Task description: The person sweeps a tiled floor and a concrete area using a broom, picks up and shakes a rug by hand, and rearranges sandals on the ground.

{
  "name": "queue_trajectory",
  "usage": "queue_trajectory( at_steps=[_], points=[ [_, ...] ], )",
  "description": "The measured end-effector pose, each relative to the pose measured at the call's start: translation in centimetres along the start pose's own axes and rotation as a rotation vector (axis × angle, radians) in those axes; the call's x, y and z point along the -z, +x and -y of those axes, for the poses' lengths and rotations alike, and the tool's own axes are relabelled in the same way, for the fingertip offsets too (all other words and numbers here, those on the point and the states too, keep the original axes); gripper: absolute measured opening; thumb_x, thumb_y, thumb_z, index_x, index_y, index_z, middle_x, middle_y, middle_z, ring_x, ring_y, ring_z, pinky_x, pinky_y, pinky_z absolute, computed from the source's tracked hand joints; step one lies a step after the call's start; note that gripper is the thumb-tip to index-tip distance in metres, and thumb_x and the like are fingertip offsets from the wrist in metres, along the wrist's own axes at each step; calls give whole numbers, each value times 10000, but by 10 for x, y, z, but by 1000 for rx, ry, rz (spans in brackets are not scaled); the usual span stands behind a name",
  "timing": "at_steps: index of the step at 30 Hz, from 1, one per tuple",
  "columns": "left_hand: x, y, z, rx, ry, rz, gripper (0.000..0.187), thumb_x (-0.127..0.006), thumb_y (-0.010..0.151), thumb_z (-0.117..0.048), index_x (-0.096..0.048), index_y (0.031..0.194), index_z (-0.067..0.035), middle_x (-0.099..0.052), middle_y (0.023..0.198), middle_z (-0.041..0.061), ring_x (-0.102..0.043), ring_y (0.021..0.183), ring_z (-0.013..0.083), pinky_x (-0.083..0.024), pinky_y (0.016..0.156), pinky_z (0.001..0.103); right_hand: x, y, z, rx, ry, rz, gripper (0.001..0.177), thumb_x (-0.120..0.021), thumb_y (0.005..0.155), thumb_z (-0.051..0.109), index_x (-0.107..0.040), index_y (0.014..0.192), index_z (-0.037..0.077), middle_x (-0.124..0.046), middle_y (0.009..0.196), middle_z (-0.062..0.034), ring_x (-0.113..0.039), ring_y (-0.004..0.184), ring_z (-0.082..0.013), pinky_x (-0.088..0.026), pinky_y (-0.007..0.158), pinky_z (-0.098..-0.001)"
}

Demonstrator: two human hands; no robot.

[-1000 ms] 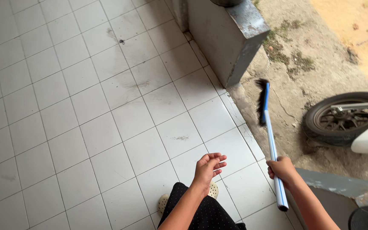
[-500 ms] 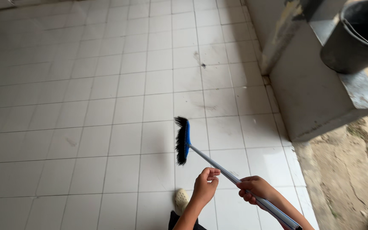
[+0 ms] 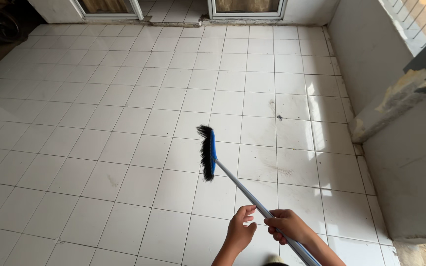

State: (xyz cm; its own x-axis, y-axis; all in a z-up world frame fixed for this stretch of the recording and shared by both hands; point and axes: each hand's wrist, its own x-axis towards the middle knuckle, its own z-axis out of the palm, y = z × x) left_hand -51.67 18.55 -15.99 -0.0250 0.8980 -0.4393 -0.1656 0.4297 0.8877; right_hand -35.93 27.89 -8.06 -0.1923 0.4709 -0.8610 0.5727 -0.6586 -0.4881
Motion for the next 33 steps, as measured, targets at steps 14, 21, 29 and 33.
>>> queue_trajectory(
  at_steps=[14, 21, 29, 33],
  points=[
    [75, 245, -132, 177, -390, 30, 425, -566, 923, -93, -606, 1347, -93, -675, 1378, 96, -692, 1163, 158, -507, 934, 305, 79, 184, 211, -71, 158, 30, 169, -639, 963, 140, -613, 882, -6, -577, 662, -72, -459, 489, -96, -370, 400, -236],
    [133, 336, -208, 101, -520, -43, 394, -518, 927, -122, -604, 1310, -80, -735, 1325, 72, -706, 1203, 178, -537, 996, 318, 116, 281, 302, -67, 166, -12, 219, -671, 965, 156, -584, 840, -1, -564, 640, -67, -453, 468, -98, -372, 393, -240],
    [204, 464, -229, 161, -582, -3, 369, -512, 951, -153, -578, 1310, -97, -726, 1323, 73, -688, 1204, 186, -520, 1003, 336, 125, 380, 382, -84, 211, -77, 195, -675, 953, 152, -609, 847, 3, -561, 632, -54, -467, 471, -97, -381, 404, -245],
    [239, 540, -245, 175, -614, 91, 354, -515, 957, -158, -583, 1300, -98, -724, 1320, 72, -682, 1202, 192, -514, 1003, 338, 129, 415, 430, -77, 260, -183, 221, -678, 957, 139, -595, 817, -12, -576, 634, -61, -453, 457, -87, -371, 389, -229]
  ],
)
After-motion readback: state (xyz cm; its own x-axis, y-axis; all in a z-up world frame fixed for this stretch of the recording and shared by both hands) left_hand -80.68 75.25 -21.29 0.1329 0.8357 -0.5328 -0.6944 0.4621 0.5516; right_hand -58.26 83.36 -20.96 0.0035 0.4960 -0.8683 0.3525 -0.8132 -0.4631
